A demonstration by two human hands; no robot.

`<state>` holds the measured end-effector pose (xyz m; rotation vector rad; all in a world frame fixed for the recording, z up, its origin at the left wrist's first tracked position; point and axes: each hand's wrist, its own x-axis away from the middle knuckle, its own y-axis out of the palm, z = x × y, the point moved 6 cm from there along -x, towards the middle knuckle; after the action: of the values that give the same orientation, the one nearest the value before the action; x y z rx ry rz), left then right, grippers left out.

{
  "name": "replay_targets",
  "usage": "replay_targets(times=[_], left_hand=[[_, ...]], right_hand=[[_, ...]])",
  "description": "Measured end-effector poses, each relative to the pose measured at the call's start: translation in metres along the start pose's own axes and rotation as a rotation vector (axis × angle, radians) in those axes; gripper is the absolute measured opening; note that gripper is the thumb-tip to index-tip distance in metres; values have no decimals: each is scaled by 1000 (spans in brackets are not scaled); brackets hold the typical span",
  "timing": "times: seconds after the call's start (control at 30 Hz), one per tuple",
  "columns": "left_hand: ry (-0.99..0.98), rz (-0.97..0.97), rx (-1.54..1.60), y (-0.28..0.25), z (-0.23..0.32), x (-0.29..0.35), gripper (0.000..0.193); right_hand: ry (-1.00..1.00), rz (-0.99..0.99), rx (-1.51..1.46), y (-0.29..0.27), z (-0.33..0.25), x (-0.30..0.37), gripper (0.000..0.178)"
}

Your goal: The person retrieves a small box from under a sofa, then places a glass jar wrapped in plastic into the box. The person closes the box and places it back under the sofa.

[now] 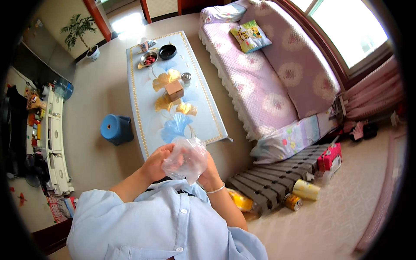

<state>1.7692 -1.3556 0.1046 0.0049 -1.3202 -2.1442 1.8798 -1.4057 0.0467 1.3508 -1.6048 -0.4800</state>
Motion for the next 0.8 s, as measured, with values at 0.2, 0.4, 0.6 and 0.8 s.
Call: replay_targets(times=[0.2, 0.4, 0.6, 0.8], left_hand=[[61, -40, -17, -32, 43, -79, 23], [169, 172, 39, -67, 81, -125, 27], [352, 418, 162, -95, 100, -156, 20], [453, 734, 124, -104, 60, -196, 10]], right_hand=[[49, 40, 141, 17, -57, -70, 30], [200, -33, 155, -2, -72, -155, 30], [385, -45, 243, -8, -100, -226, 23], [606, -160, 408, -32, -149, -266, 18]])
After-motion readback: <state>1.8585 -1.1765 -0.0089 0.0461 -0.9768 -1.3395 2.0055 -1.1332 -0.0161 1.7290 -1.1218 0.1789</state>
